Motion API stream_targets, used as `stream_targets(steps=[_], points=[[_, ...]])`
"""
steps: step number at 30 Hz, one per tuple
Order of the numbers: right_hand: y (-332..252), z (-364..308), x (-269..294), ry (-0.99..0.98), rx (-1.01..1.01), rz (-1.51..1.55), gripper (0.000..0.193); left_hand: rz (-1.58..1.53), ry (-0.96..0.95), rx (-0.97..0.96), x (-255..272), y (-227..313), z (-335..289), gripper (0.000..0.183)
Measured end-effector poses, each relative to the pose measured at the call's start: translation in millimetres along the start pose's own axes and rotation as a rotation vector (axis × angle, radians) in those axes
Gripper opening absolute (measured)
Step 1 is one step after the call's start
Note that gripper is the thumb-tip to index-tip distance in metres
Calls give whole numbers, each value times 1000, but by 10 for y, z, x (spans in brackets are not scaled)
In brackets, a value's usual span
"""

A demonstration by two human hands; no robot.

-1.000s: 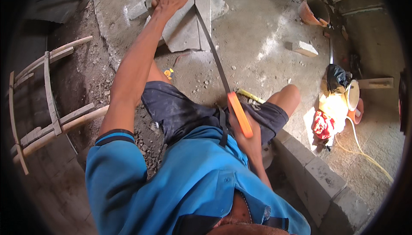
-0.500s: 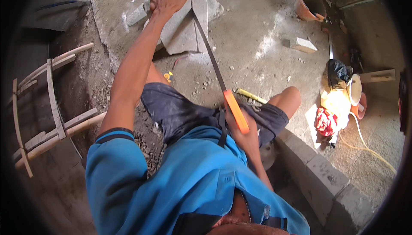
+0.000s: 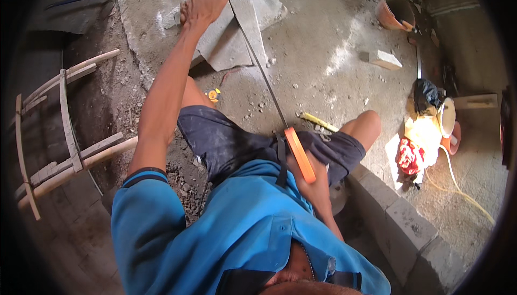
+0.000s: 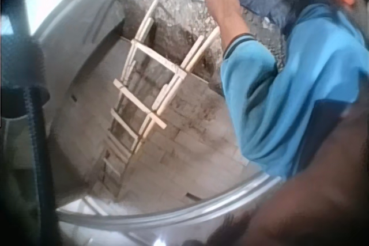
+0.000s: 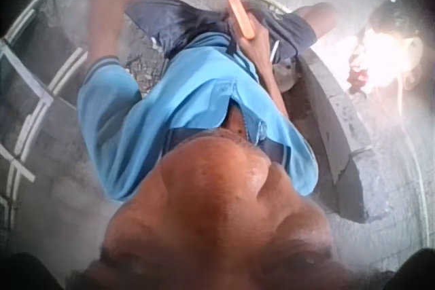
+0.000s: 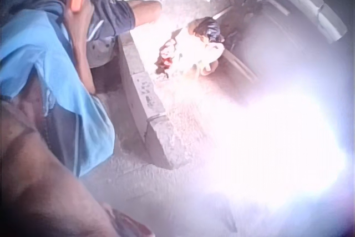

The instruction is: The person measures a concrete block with a tape measure and then uses a hand saw to cut the block. The person sits on the floor during the process, holding the block steady with one hand while sawing with the other.

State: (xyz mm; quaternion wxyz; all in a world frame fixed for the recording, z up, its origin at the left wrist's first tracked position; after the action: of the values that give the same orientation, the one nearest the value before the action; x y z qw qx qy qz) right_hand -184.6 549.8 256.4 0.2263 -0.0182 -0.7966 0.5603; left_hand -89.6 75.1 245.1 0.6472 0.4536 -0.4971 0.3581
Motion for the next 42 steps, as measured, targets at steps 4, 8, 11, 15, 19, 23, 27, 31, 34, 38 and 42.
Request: stream_targets(steps=[4, 8, 11, 15, 19, 23, 27, 31, 34, 38, 42], points=[[-72, 527, -272, 29, 45, 15, 22, -10, 110, -53, -31, -2, -241, 88], [-208, 1599, -511, 41, -33, 5, 33, -23, 133, -135, -230, 280, -234, 84], [-74, 1419, -486, 81, 70, 9, 32, -40, -42, -128, -79, 523, -232, 83], [-79, 235, -143, 50, 0, 40, 23, -88, 45, -61, -141, 186, -14, 87], [39, -243, 182, 108, -108, 30, 27, -80, 17, -15, -66, 416, 24, 85], [152, 1108, -177, 122, -21, 23, 27, -57, 35, -79, -34, 741, -241, 81], [-13, 1435, -277, 92, 24, 43, 32, -1, 0, -63, -71, 599, -93, 81], [26, 273, -56, 24, -1, -8, 24, -25, -12, 68, 4, 52, 46, 81], [45, -106, 98, 35, -49, 31, 18, 21, 32, -32, 32, 340, -132, 79], [147, 1337, -238, 66, -8, -32, 30, 11, 31, -74, 26, 592, -343, 79], [0, 1444, -426, 51, 7, 29, 34, -32, 18, -9, -175, 464, -274, 84]])
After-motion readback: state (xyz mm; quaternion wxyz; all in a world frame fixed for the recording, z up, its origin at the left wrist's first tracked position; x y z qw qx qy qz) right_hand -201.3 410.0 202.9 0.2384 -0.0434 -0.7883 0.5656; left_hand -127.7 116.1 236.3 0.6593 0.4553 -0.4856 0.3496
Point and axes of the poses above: each hand's wrist, its own z-axis towards the middle knuckle, its own x-axis out of the back of the hand, y = z × x, the point moved 3 cm from there along z, towards the middle knuckle, and after that the axes turned 1 degree about x, right-handed, at the moved point
